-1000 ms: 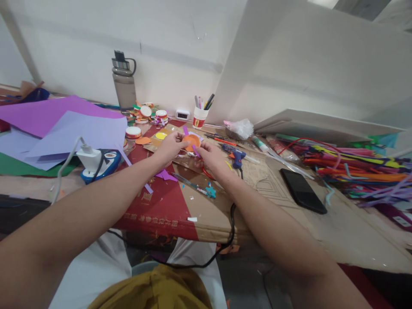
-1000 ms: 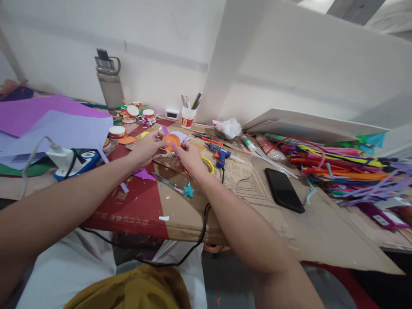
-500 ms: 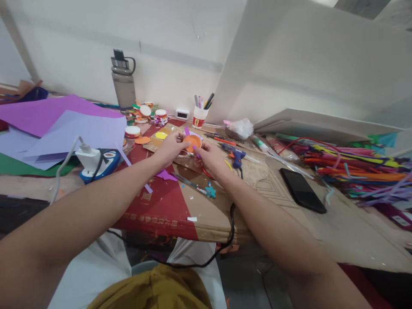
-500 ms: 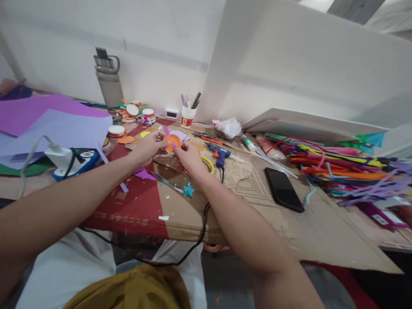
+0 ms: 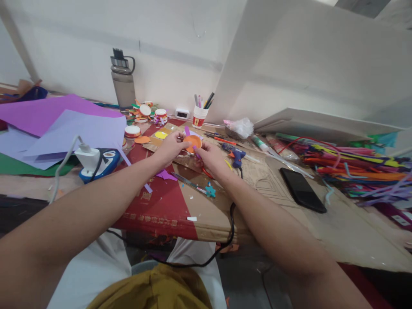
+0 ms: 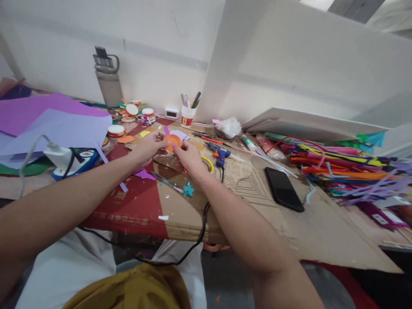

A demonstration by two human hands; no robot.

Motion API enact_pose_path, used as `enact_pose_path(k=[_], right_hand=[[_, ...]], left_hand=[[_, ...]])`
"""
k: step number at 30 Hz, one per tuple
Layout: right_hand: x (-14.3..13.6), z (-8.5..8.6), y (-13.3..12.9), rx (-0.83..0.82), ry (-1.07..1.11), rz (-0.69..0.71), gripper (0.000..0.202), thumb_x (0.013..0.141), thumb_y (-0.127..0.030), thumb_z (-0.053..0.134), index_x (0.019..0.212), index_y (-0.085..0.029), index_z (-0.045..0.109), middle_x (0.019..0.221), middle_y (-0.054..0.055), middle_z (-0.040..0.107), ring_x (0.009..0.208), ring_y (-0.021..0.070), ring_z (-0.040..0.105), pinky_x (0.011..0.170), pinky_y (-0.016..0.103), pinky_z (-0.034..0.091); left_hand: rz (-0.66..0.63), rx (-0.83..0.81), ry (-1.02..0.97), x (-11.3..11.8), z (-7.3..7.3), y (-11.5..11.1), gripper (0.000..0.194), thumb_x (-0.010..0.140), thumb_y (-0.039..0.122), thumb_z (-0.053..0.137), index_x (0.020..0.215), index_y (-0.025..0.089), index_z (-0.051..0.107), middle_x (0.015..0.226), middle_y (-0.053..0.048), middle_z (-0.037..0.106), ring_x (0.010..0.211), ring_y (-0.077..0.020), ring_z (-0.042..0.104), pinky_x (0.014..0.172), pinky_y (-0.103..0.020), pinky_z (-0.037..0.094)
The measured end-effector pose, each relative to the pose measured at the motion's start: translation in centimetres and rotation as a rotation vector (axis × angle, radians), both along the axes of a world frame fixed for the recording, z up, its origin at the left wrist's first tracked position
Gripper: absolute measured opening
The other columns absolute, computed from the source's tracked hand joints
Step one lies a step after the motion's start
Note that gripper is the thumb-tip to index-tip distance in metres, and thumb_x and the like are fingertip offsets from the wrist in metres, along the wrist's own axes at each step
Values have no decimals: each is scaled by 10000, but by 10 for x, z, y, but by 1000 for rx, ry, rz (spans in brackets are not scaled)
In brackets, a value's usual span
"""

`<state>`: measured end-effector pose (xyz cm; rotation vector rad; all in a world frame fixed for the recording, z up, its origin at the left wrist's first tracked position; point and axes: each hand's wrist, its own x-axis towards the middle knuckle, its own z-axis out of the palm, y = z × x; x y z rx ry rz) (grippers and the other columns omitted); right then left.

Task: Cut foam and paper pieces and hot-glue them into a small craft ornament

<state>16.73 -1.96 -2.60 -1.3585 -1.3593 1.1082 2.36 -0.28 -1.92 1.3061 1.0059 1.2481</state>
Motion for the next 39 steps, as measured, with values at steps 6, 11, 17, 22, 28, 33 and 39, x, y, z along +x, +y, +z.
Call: enact_pose_path(k=[6,11,17,22,28,33,39], right_hand=[[1,-1,-1,31,-8,16,118,779,-306,593,744,-213,528,584,-34,542,492,109,488,462,241,460],[0,-1,0,0,0,8,116,758,-298,619,757,-215,538,577,-34,552,490,110,491,460,235,449],[1,1,1,3,27,27,121,747,-302,620,775,-207,551,597,-32,554,522,116,513,460,232,472],[5,-1,5,-4,81,72,143,735,-326,611,791,-199,577,664,-33,558,571,112,546,467,225,495],[3,-4,6,-11,112,65,127,746,-307,599,739,-202,529,598,-49,543,503,93,512,436,206,458],[2,-4,5,3,66,50,123,751,-300,601,722,-208,525,570,-45,549,483,98,508,451,218,470],[4,-7,6,48,4,45,140,748,-311,597,698,-211,512,562,-37,546,475,98,499,447,214,454]], left_hand=[[-3,0,-11,0,0,0,243,651,163,722,814,164,541,786,-7,614,631,-91,579,561,-211,479],[13,9,-12,1,-1,0,231,649,156,710,797,163,533,782,4,596,632,-85,568,571,-213,481],[10,-14,-30,0,-2,3,258,634,159,719,789,168,513,773,11,596,587,-77,557,543,-211,472],[18,-100,-100,-1,2,0,346,587,179,772,794,174,494,703,35,573,543,-70,546,511,-201,464],[5,-85,-120,0,2,-1,371,567,196,798,778,170,494,672,39,579,524,-65,542,494,-193,452],[16,-92,-115,2,5,-4,373,571,203,804,770,168,490,664,38,582,515,-64,540,492,-196,454],[-16,-132,-102,5,9,-10,284,638,186,740,792,172,501,703,18,594,559,-89,576,498,-207,474]])
